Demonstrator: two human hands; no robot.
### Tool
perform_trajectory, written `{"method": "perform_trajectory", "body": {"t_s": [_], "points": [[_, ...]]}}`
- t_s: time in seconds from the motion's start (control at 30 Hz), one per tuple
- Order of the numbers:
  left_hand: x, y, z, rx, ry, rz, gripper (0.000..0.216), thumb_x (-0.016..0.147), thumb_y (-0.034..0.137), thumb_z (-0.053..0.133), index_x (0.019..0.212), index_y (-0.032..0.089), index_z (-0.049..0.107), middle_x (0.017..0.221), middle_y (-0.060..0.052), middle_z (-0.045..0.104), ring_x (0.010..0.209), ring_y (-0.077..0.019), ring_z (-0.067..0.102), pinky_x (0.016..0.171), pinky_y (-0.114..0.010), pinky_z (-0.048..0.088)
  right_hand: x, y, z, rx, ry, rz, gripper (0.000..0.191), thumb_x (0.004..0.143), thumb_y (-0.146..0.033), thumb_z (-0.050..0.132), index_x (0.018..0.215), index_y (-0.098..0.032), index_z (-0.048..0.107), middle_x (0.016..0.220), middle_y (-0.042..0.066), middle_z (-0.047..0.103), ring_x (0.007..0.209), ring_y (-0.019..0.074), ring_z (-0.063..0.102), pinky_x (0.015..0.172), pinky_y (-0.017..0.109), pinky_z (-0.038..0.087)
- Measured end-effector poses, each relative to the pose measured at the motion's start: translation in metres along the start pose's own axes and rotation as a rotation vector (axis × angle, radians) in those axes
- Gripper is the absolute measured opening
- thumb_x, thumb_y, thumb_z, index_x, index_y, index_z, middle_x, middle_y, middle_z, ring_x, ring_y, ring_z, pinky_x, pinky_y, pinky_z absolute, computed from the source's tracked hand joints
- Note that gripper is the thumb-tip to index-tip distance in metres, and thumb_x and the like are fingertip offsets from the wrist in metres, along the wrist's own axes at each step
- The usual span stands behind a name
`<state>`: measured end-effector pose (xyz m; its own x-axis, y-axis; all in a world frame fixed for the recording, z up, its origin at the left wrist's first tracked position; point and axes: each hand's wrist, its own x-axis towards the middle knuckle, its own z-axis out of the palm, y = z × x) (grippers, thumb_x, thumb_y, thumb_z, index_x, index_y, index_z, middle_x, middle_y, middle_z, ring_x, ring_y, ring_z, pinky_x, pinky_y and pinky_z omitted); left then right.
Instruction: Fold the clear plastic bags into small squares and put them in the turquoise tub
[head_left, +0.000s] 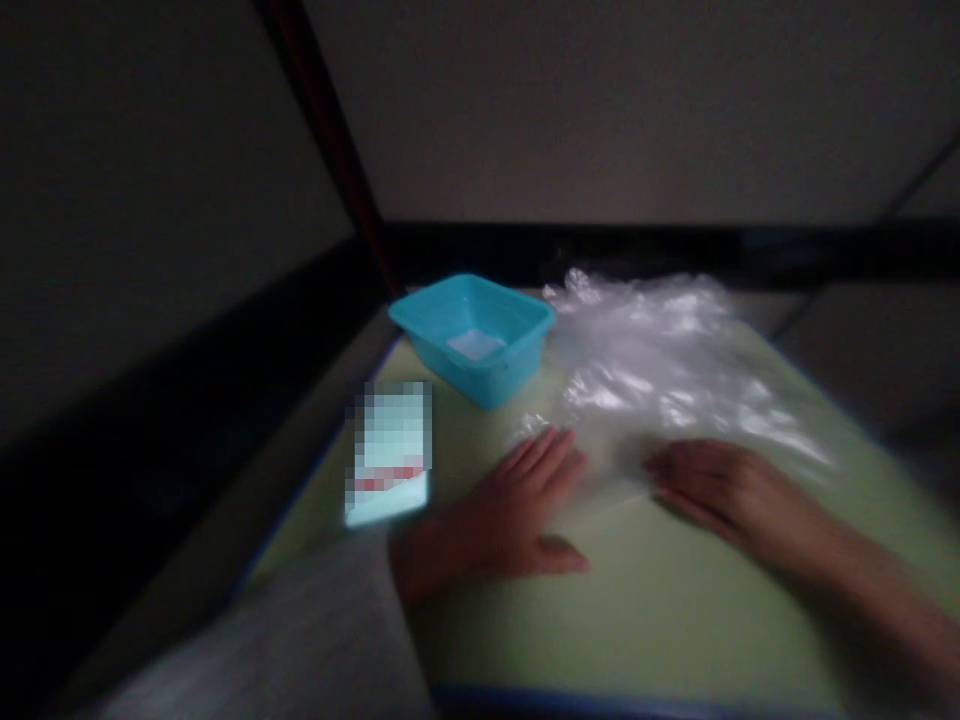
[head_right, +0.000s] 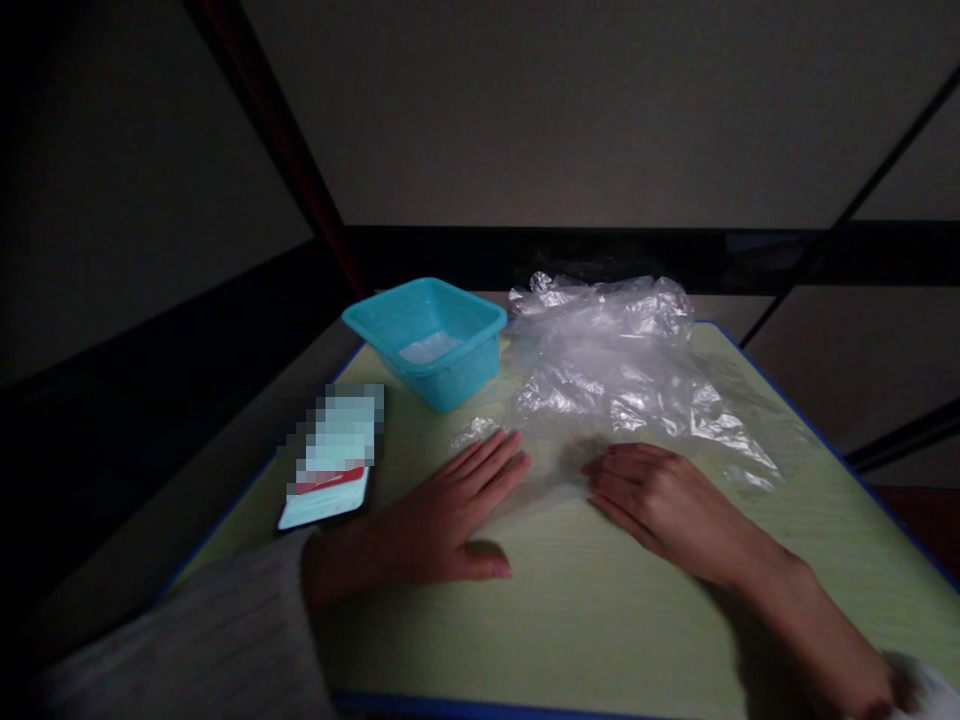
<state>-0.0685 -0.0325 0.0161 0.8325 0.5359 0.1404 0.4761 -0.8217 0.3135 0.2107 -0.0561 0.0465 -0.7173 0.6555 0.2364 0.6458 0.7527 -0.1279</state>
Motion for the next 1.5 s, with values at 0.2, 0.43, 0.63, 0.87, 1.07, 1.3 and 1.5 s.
{"method": "perform_trajectory", "body": {"t_s": [0.2,0.43,0.63,0.87,1.07,1.3,1.5], "points": [[0.001,-0.002,0.000,-0.063,0.070,-0.030,0.076,0.080,0.045,0.062,0.142,0.015,0.029,0.151,-0.015,0.024,0.140,-0.0297,0.020,0.113,-0.047,0.025,0.004,-0.004,-0.008,0.319,0.137,0.314,0.022,0.093,-0.033,0.045,0.097,-0.024,0.065,0.096,0.004,0.070,0.083,0.0200,0.066,0.068,0.034,0.055],[0.007,-0.005,-0.007,-0.338,0.317,-0.198,0.029,0.092,0.024,0.042,0.111,0.016,0.062,0.116,-0.009,0.065,0.109,-0.0207,0.059,0.097,-0.038,0.045,0.009,-0.009,-0.008,0.576,0.378,0.629,0.027,0.086,-0.046,0.053,0.076,-0.022,0.061,0.069,0.003,0.064,0.064,0.0184,0.062,0.049,0.026,0.048],[0.011,0.006,-0.014,-0.973,0.280,-0.371,0.035,0.088,0.040,0.045,0.077,0.014,0.066,0.067,-0.004,0.069,0.059,-0.0147,0.064,0.056,-0.025,0.051,0.013,-0.013,-0.006,0.868,0.443,0.769,0.032,0.080,-0.051,0.060,0.068,-0.022,0.055,0.058,-0.002,0.052,0.053,0.0145,0.052,0.048,0.026,0.045],[0.014,0.004,-0.008,-1.263,0.239,-0.428,0.032,0.080,0.043,0.053,0.072,0.013,0.063,0.074,-0.007,0.071,0.051,-0.0127,0.064,0.047,-0.021,0.048,0.016,-0.017,0.000,0.926,0.371,0.715,0.034,0.082,-0.049,0.059,0.065,-0.020,0.055,0.054,-0.002,0.049,0.048,0.0107,0.045,0.042,0.021,0.034],[0.018,0.000,-0.005,-1.286,0.304,-0.488,0.028,0.077,0.040,0.054,0.066,0.015,0.059,0.068,-0.006,0.069,0.049,-0.0147,0.064,0.045,-0.022,0.048,0.017,-0.012,0.008,1.020,0.343,0.665,0.030,0.080,-0.047,0.062,0.068,-0.020,0.057,0.055,-0.003,0.051,0.050,0.0102,0.048,0.045,0.021,0.039],[0.019,0.004,-0.003,-1.315,0.238,-0.523,0.026,0.076,0.040,0.056,0.064,0.016,0.055,0.055,-0.001,0.061,0.047,-0.0145,0.061,0.044,-0.023,0.047,0.019,-0.011,0.015,1.093,0.333,0.675,0.032,0.077,-0.050,0.065,0.066,-0.020,0.057,0.055,-0.004,0.053,0.049,0.0108,0.051,0.048,0.022,0.043],[0.020,-0.002,0.003,-1.237,0.305,-0.588,0.030,0.078,0.039,0.052,0.059,0.016,0.052,0.047,0.003,0.050,0.043,-0.0105,0.054,0.041,-0.019,0.040,0.021,-0.007,0.022,1.115,0.411,0.725,0.034,0.077,-0.050,0.065,0.065,-0.019,0.055,0.053,-0.006,0.046,0.046,0.0082,0.043,0.043,0.020,0.035]]}}
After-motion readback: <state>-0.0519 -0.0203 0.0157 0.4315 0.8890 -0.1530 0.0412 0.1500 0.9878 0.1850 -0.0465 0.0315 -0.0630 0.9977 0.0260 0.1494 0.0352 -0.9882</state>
